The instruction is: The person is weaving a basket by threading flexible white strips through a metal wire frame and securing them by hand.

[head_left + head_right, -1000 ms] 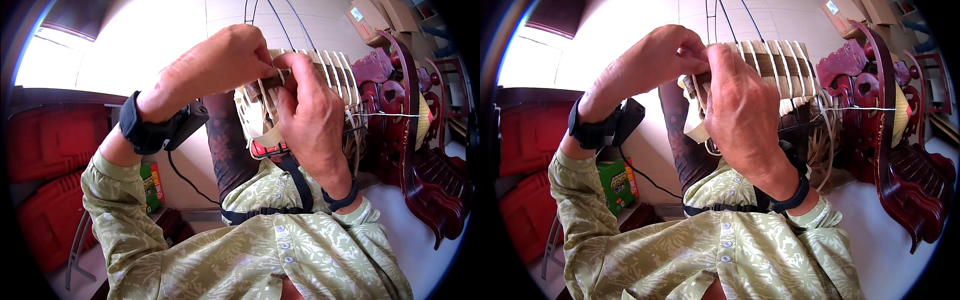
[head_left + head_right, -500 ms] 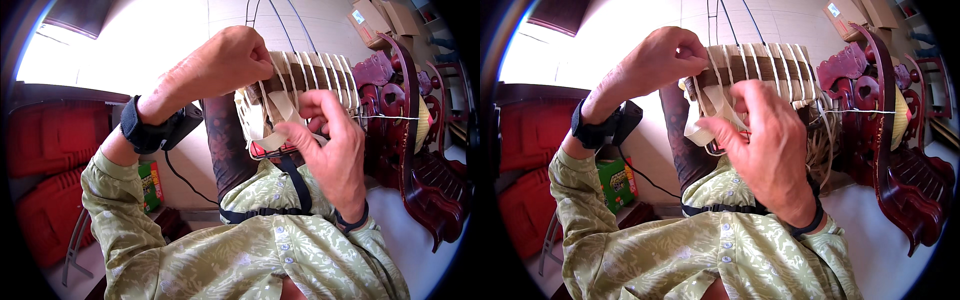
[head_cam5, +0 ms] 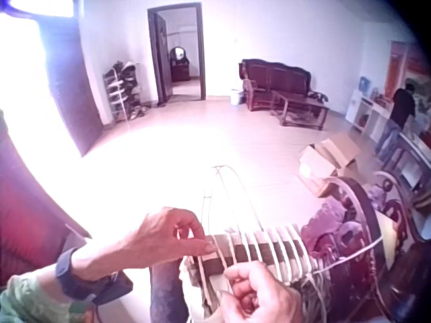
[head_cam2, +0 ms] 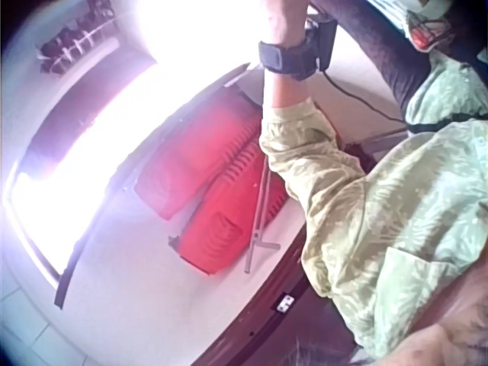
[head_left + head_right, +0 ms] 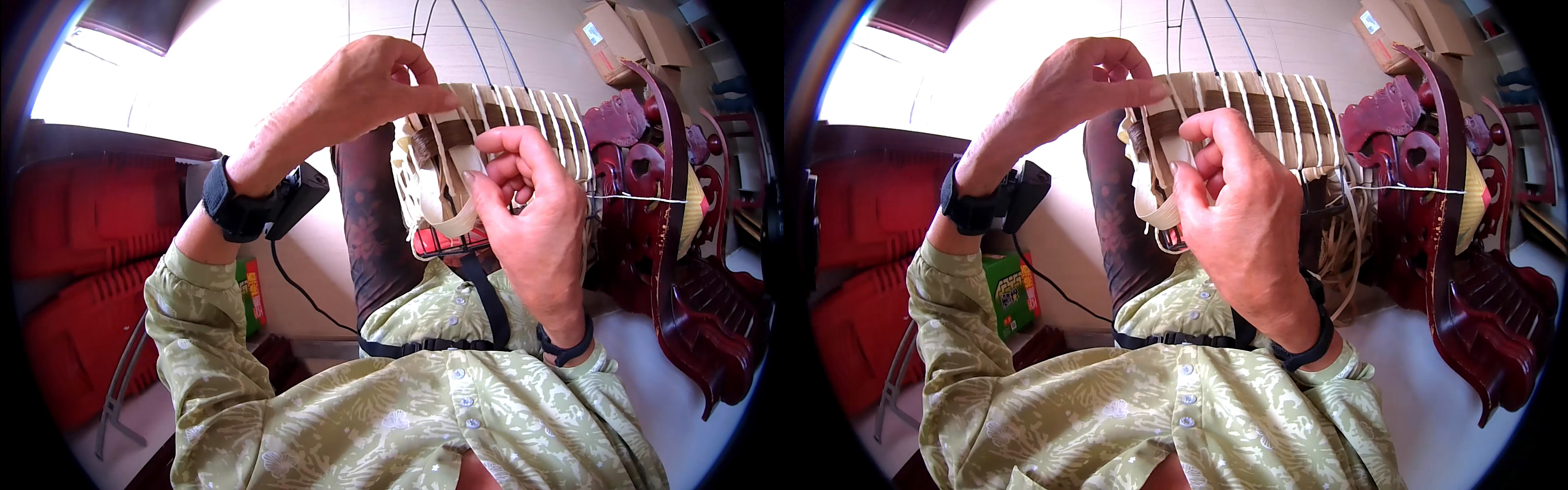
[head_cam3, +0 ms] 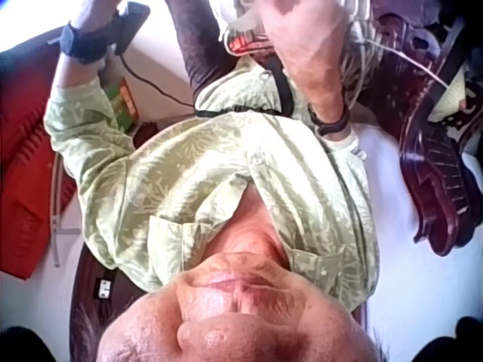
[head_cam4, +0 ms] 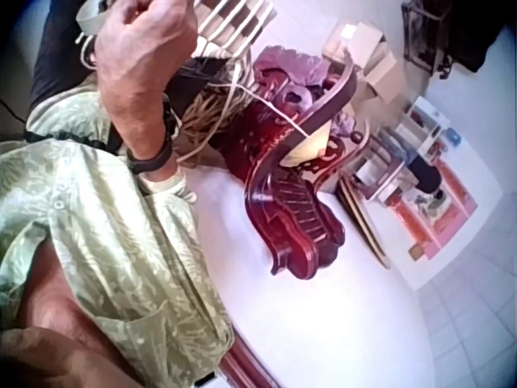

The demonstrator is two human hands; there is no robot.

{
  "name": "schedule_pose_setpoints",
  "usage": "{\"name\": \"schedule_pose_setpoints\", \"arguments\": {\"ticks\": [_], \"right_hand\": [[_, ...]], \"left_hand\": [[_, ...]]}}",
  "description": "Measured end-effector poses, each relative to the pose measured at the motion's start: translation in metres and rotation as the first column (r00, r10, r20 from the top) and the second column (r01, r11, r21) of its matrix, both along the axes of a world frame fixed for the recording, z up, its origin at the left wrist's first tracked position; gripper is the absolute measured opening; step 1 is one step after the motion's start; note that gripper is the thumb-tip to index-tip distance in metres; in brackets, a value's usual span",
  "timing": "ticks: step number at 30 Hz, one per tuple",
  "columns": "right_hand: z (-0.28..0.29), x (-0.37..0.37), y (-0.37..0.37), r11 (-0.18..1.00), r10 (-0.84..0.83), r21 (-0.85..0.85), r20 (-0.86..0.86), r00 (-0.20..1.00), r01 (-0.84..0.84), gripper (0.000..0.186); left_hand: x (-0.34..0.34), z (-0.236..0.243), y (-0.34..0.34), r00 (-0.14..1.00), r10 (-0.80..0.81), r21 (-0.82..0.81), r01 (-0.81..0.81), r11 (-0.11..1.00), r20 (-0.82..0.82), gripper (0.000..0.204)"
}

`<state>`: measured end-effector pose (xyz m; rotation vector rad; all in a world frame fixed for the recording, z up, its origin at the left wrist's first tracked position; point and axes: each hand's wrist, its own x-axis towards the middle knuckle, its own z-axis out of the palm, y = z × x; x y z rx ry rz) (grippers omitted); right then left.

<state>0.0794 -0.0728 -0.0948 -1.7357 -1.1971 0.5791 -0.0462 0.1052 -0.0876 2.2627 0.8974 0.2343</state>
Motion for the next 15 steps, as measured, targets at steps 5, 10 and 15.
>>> {"name": "schedule_pose_setpoints", "arguments": {"ticks": [5, 10, 15], "right_hand": [[0.001, 0.004, 0.0, 0.999, 0.047, -0.004, 0.003, 0.999, -0.047, 0.025], [-0.001, 0.007, 0.0, 0.997, 0.064, 0.034, -0.016, 0.998, -0.063, 0.027], [0.002, 0.003, -0.003, 0.998, 0.069, 0.002, -0.008, 0.998, -0.069, 0.029]], "left_hand": [[-0.001, 0.006, 0.0, 0.998, -0.062, -0.052, 0.062, 0.997, -0.001, 0.031], [0.007, -0.007, -0.012, 0.992, 0.01, 0.112, -0.023, 0.993, 0.123, 0.036], [0.004, -0.005, -0.013, 0.995, -0.045, 0.092, 0.037, 0.995, 0.088, 0.031]]}}
